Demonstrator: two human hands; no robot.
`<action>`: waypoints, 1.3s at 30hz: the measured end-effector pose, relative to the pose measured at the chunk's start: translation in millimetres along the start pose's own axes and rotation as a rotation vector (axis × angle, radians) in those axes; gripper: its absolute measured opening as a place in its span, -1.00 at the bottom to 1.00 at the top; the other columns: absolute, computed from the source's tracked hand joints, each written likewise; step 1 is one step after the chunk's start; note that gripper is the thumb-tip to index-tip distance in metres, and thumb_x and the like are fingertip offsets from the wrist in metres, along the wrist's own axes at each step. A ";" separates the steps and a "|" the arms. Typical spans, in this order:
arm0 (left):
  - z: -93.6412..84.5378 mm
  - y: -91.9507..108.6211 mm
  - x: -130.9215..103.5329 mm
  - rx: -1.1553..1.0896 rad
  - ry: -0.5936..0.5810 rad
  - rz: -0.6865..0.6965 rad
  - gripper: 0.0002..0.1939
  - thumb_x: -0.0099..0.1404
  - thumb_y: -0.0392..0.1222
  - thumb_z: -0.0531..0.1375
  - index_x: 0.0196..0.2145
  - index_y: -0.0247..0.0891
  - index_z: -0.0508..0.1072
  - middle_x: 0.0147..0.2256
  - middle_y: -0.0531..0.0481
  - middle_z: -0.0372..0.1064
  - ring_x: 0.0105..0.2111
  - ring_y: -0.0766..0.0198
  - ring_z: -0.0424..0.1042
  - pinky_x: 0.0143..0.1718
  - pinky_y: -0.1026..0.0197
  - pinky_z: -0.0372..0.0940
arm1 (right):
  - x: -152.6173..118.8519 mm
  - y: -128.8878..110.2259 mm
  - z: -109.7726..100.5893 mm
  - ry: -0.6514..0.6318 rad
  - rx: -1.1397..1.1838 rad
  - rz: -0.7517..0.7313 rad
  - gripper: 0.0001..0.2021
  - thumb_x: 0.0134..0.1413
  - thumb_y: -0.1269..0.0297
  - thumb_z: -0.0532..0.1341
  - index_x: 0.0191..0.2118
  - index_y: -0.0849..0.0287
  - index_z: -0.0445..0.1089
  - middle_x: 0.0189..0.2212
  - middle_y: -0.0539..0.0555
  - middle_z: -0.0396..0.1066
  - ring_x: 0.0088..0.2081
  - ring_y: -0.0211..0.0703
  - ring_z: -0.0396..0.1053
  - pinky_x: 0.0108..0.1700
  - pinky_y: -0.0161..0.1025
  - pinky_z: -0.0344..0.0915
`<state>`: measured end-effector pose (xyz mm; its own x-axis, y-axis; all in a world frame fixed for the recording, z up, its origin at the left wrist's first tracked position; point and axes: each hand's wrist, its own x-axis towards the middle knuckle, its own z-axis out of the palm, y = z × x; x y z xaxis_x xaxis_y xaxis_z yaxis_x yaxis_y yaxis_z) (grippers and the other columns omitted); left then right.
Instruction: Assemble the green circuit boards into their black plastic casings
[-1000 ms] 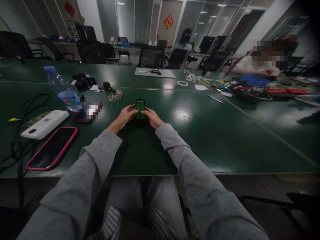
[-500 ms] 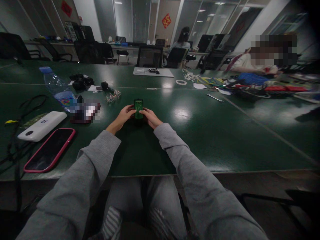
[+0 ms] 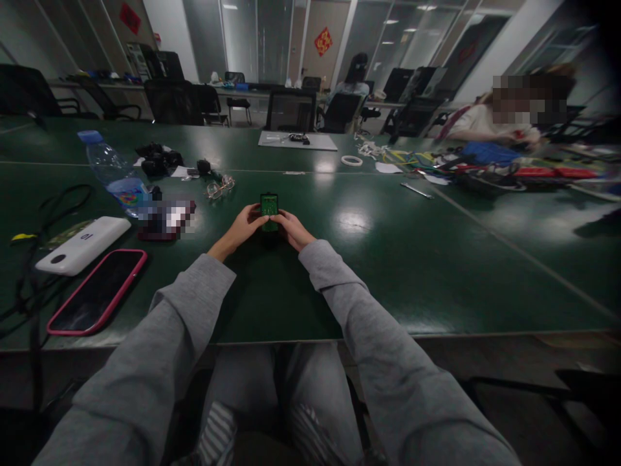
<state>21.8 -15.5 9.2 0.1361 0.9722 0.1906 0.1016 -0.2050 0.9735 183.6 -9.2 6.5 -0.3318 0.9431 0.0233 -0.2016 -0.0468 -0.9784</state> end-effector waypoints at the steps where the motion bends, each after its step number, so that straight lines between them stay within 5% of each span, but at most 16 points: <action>1: 0.0 -0.8 0.4 -0.004 0.005 0.007 -0.47 0.19 -0.19 0.26 0.09 -0.35 0.27 0.05 -0.27 0.36 0.03 0.08 0.39 0.11 -0.09 0.27 | -0.3 -0.4 0.2 -0.002 0.003 -0.002 -0.56 -0.01 0.23 0.26 0.03 0.16 0.31 -0.16 0.05 0.44 -0.15 -0.16 0.41 -0.02 -0.14 0.37; 20: 0.5 -4.6 1.7 -0.012 0.030 0.044 -0.49 0.18 -0.11 0.27 0.04 -0.33 0.29 0.02 -0.28 0.36 0.01 0.07 0.39 0.06 -0.06 0.29 | 1.6 2.3 -0.5 0.020 0.050 0.010 -0.62 -0.01 0.17 0.33 -0.07 0.16 0.32 -0.15 0.06 0.44 -0.19 -0.21 0.42 -0.12 -0.24 0.37; 39: 0.5 -0.2 -1.0 0.010 0.018 0.021 -0.56 0.25 -0.14 0.20 0.07 -0.30 0.29 0.01 -0.25 0.38 0.01 0.09 0.39 0.03 -0.03 0.32 | 1.4 3.6 -1.7 0.001 -0.019 -0.017 -0.55 0.00 0.12 0.33 0.00 0.18 0.31 -0.03 0.12 0.42 -0.03 -0.13 0.40 0.06 -0.14 0.37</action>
<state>22.2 -16.4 8.7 0.1210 0.9695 0.2130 0.1090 -0.2263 0.9680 184.0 -7.6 2.6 -0.3277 0.9440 0.0398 -0.1894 -0.0243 -0.9816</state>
